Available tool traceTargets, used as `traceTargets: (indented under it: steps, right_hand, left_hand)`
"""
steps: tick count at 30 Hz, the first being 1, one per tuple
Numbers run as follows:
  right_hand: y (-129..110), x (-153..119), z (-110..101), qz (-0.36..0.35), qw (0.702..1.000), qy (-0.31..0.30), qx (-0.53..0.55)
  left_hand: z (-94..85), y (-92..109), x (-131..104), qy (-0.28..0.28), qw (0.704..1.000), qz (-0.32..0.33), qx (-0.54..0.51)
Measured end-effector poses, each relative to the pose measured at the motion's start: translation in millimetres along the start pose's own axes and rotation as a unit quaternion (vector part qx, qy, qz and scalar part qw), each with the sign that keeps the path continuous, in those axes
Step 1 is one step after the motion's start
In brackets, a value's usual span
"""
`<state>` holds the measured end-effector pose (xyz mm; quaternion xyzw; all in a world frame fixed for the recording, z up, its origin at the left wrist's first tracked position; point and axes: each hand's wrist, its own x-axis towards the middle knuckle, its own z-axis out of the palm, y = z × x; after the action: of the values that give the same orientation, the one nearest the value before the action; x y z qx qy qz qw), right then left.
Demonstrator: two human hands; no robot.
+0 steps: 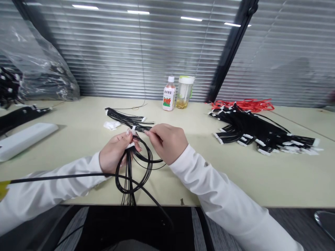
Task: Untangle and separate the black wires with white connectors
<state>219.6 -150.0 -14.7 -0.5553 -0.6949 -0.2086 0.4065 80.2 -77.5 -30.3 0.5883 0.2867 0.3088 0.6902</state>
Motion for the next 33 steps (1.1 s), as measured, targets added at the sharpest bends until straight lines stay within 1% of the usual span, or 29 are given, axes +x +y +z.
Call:
traceTargets:
  steps: [3,6,11,16,21,27,30,33]
  right_hand:
    - [-0.5,-0.2,0.3,-0.021,1.0,0.004,-0.018]
    - [-0.7,-1.1,0.2,-0.031,0.999,0.007,-0.037]
    - [0.4,-2.9,-0.2,-0.045,0.997,-0.002,-0.066]
    - [0.2,-2.9,0.0,-0.053,0.996,-0.002,-0.067]
    - [0.1,-3.2,-0.1,-0.054,0.996,0.013,-0.063]
    - [2.6,-4.4,-1.0,-0.087,0.992,-0.001,-0.09]
    - [3.0,-4.8,-1.9,-0.105,0.989,-0.001,-0.102]
    - [2.8,-4.6,-3.0,-0.106,0.987,-0.039,-0.112]
  left_hand:
    - [-0.8,-1.0,-0.1,-0.009,1.0,0.012,0.001]
    - [-1.0,-1.6,-0.9,-0.01,1.0,0.01,-0.006]
    - [-2.9,-3.0,-0.4,-0.017,1.0,0.016,0.008]
    - [-3.9,-2.2,-0.4,-0.021,0.999,0.015,0.022]
    - [-1.8,-0.7,-0.8,-0.011,1.0,0.012,0.014]
    - [-2.4,-1.1,0.3,-0.017,1.0,0.011,0.004]
    - [-3.2,-1.6,0.1,-0.032,0.999,0.013,0.003]
    - [-3.3,-2.2,-0.2,-0.043,0.999,0.007,-0.001]
